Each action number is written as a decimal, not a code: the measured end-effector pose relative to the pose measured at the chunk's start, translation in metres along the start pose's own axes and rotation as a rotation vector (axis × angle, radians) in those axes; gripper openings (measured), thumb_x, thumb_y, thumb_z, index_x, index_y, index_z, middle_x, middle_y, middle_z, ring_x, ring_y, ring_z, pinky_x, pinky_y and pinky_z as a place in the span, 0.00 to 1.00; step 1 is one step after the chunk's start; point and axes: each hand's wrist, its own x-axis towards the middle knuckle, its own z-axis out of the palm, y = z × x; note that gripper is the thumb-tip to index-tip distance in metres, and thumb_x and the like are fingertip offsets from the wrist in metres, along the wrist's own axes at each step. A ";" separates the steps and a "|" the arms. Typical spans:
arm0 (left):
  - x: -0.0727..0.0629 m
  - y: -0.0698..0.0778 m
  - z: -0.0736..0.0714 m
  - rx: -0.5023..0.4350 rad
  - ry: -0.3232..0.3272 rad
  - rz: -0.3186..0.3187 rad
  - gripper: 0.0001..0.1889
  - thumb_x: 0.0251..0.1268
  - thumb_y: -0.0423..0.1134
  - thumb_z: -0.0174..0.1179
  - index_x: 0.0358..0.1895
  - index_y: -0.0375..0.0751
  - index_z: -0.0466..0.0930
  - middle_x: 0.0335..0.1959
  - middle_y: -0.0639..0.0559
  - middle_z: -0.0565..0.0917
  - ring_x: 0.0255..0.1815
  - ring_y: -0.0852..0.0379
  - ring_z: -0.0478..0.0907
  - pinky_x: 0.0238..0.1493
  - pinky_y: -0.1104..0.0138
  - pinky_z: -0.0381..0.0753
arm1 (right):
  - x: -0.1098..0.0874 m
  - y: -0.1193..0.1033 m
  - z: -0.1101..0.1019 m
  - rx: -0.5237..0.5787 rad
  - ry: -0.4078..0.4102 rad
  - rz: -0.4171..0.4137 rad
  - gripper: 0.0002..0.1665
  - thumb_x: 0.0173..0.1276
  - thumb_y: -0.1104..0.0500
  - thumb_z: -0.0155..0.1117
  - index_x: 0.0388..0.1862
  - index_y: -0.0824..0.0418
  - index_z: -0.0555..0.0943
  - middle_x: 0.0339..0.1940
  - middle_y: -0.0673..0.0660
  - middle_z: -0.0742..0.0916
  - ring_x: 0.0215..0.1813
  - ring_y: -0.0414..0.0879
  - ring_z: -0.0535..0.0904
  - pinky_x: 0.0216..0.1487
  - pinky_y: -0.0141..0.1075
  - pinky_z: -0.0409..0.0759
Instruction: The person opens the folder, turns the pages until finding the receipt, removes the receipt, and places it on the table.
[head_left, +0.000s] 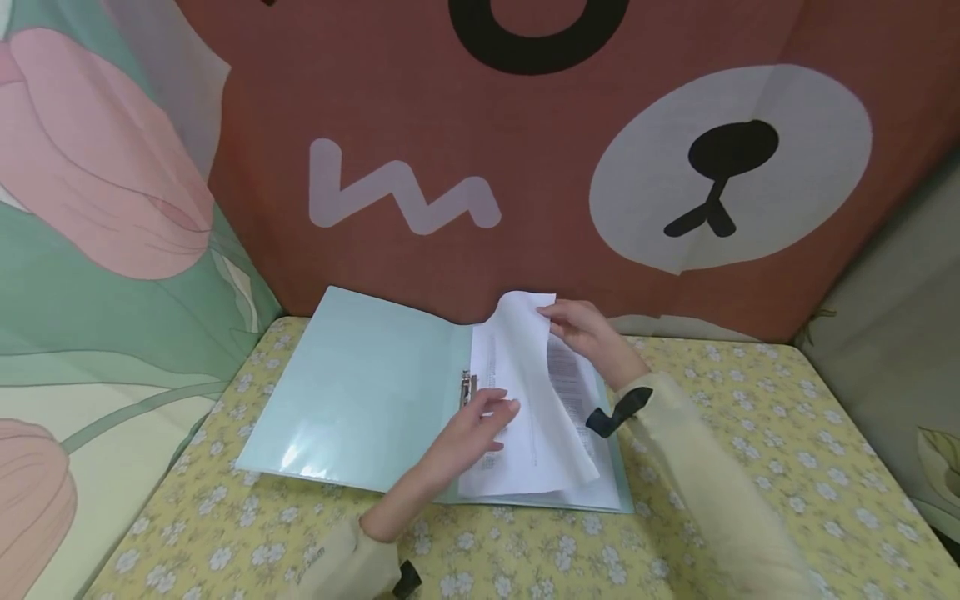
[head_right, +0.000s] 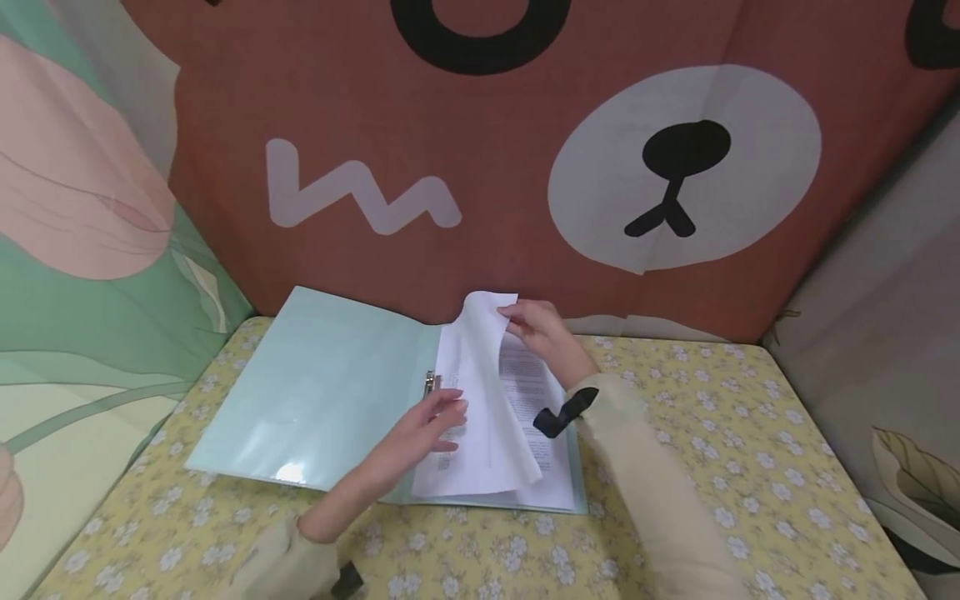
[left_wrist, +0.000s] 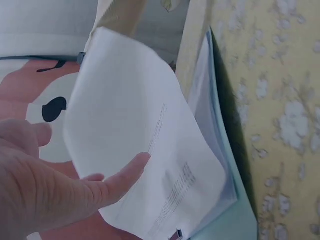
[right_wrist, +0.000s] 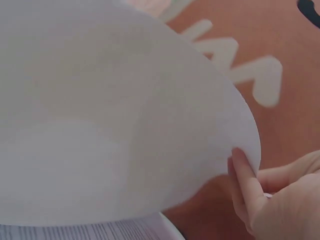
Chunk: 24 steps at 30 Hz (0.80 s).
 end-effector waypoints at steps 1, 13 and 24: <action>0.000 0.002 0.000 -0.026 0.008 -0.007 0.36 0.80 0.58 0.53 0.76 0.31 0.64 0.69 0.36 0.74 0.68 0.39 0.76 0.56 0.56 0.85 | 0.000 0.000 0.006 0.038 0.008 0.005 0.13 0.76 0.75 0.56 0.57 0.72 0.77 0.42 0.54 0.82 0.40 0.42 0.81 0.43 0.29 0.85; -0.010 0.029 -0.002 -0.037 0.186 0.102 0.33 0.77 0.48 0.61 0.74 0.30 0.64 0.68 0.36 0.75 0.65 0.42 0.77 0.55 0.55 0.85 | 0.011 0.010 0.057 0.208 0.181 -0.024 0.33 0.74 0.80 0.50 0.77 0.74 0.63 0.58 0.59 0.77 0.55 0.46 0.77 0.52 0.32 0.84; -0.010 0.016 -0.028 0.076 0.312 0.119 0.24 0.70 0.23 0.54 0.69 0.29 0.74 0.60 0.34 0.81 0.58 0.40 0.82 0.56 0.52 0.84 | 0.013 0.016 0.066 0.291 0.191 0.005 0.42 0.75 0.78 0.52 0.84 0.67 0.52 0.77 0.66 0.68 0.75 0.53 0.70 0.68 0.38 0.74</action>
